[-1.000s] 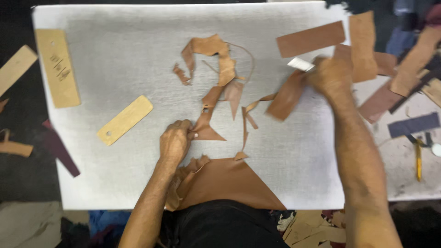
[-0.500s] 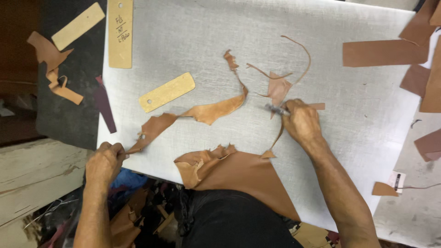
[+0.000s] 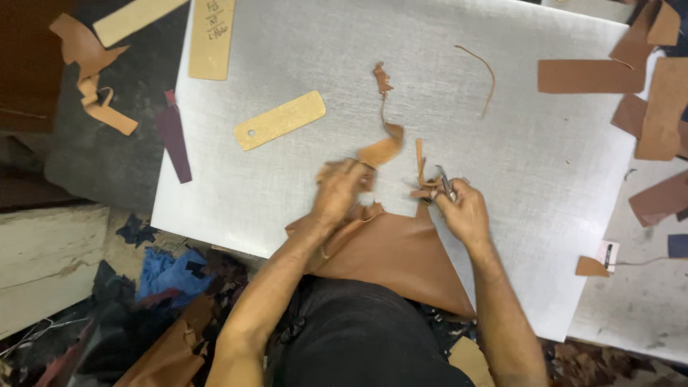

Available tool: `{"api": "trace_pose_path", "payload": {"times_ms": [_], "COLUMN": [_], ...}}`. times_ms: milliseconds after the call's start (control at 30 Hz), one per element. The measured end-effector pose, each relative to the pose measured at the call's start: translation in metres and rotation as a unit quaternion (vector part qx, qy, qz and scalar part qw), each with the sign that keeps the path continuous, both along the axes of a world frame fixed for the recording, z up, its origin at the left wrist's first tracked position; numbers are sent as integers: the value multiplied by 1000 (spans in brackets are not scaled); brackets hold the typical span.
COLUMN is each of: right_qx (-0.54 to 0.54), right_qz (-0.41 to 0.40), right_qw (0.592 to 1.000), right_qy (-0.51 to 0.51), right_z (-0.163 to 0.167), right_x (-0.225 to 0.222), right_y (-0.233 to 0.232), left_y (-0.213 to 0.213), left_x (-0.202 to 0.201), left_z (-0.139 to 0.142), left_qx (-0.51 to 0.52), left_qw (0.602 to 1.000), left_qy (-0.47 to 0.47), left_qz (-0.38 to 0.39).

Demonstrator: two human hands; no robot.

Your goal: The person uses a utility knife and cardboard templates to cut rectangular pieces from a large sheet of brown leather on a workbench. They repeatedly position templates, trace outlines, cut along the lines, and stack the finished pieces.

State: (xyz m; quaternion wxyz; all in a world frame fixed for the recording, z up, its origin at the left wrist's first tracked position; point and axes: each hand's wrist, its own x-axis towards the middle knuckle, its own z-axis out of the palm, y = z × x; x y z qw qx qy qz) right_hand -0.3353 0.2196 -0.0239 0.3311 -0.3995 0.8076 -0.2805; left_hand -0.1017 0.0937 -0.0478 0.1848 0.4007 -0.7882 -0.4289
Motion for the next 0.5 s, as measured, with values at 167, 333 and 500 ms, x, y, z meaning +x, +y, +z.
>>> {"api": "trace_pose_path", "payload": {"times_ms": [167,333,500], "right_qx": [11,-7,78], "right_qz": [-106,-170,-378], "right_qw": [973,964,922], "right_qy": [-204,-205,-12], "right_z": [12,62,53], "right_x": [36,25,24], "right_y": [83,183,216], "left_y": [97,97,-54], "left_x": [-59,-55,-129], "left_z": [-20,18,142], "left_qx": [372,195,35], "left_qw": [891,873,789], "left_qy": [-60,44,-151], "left_qz": [-252,-444,-594]}}
